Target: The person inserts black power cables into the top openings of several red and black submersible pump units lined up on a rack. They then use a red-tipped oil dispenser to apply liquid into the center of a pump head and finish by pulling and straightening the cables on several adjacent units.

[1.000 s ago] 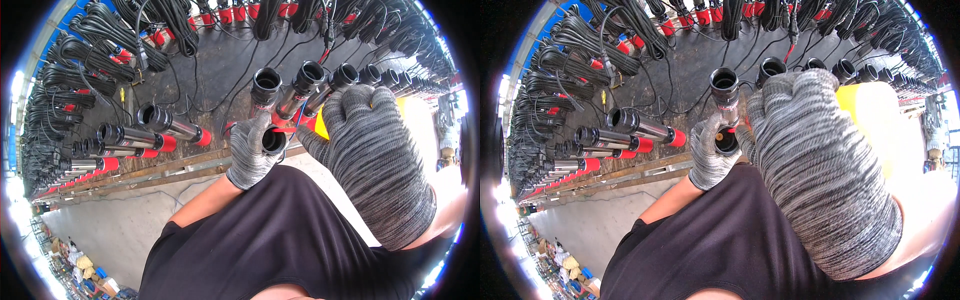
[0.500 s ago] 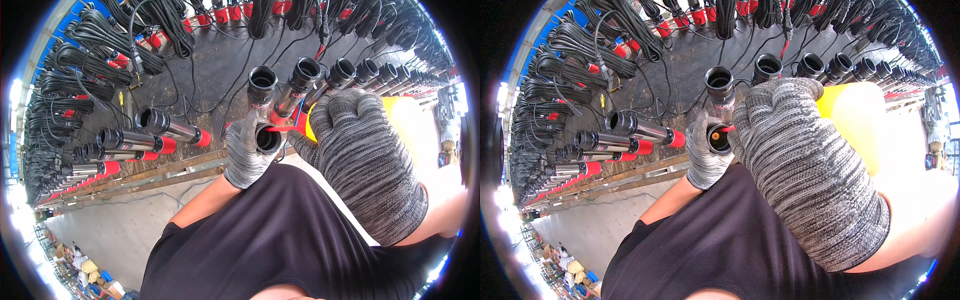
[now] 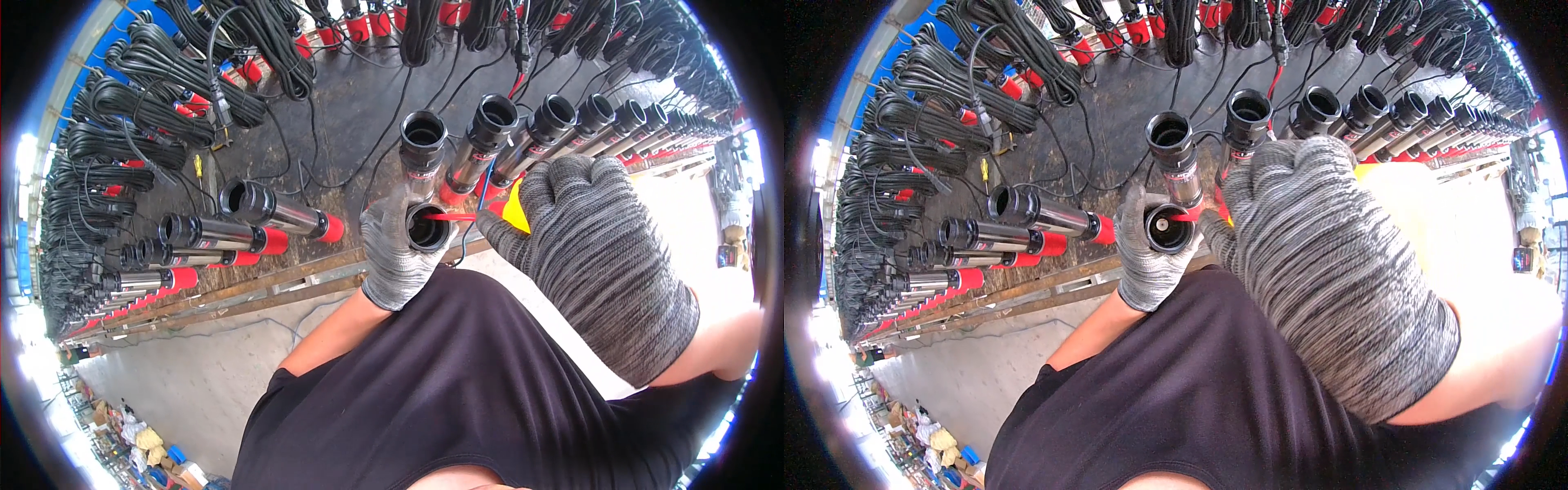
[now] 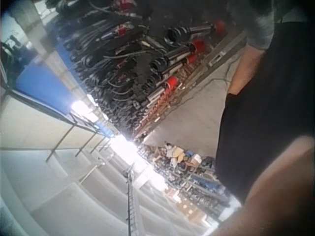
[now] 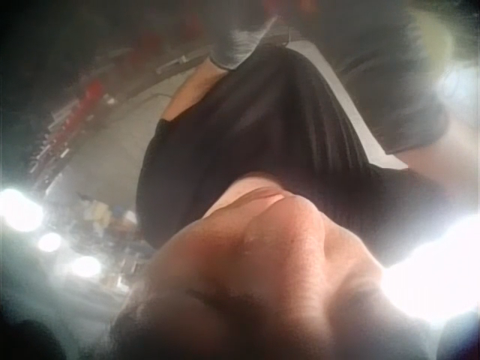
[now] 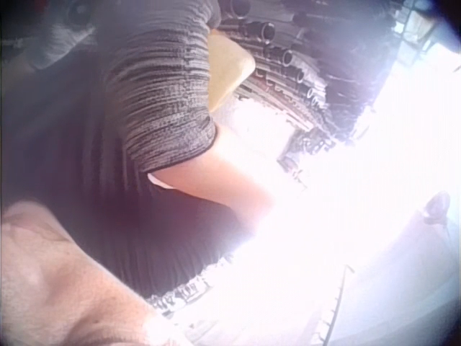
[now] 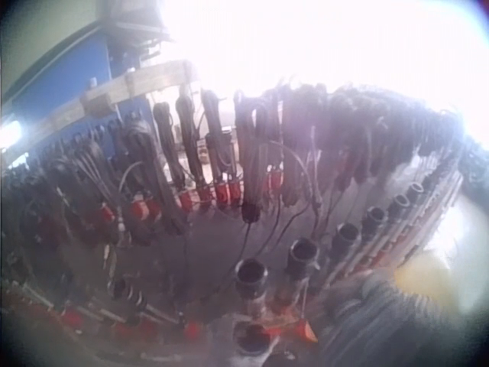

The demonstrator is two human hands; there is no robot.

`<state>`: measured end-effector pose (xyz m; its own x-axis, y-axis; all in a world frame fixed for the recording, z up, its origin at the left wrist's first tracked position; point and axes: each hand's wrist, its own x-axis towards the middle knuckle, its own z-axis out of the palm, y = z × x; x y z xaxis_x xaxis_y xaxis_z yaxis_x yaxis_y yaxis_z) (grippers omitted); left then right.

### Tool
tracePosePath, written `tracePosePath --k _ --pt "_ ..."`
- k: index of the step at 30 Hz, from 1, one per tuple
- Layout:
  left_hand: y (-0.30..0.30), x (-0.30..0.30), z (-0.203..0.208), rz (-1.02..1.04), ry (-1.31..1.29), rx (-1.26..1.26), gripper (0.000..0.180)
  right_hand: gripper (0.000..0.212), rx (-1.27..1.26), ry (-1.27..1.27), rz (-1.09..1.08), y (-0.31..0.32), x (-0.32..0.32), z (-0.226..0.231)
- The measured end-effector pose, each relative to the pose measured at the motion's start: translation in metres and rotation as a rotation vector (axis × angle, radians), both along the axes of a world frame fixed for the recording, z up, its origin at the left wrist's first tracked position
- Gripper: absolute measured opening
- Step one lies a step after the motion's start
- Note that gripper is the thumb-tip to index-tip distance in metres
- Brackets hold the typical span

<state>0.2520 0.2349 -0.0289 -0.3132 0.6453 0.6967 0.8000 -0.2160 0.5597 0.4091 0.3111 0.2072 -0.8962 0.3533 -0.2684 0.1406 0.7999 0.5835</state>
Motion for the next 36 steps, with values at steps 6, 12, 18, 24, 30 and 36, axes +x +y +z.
tracePosePath --k 6,12,18,24,30,36 --pt "0.011 0.004 -0.009 -0.044 0.043 0.056 0.112 0.054 -0.281 0.150 -0.092 0.024 0.045 -0.006" --pt "0.007 -0.005 -0.007 -0.005 0.052 0.117 0.110 0.073 -0.507 0.270 -0.105 0.056 0.063 -0.052" --pt "0.002 -0.001 -0.008 -0.016 -0.078 0.042 0.105 0.092 -0.718 0.625 -0.115 0.083 0.095 -0.137" --pt "0.005 0.001 0.003 -0.006 -0.324 0.042 0.102 0.097 -1.016 1.320 -0.290 0.097 0.132 -0.250" --pt "-0.007 -0.013 0.032 0.071 -0.337 -0.108 0.071 0.096 -1.222 1.629 -0.642 0.114 0.209 -0.302" --pt "-0.008 -0.006 0.072 0.144 -0.071 -0.348 0.026 0.090 -1.036 1.945 -0.956 0.189 0.347 -0.389"
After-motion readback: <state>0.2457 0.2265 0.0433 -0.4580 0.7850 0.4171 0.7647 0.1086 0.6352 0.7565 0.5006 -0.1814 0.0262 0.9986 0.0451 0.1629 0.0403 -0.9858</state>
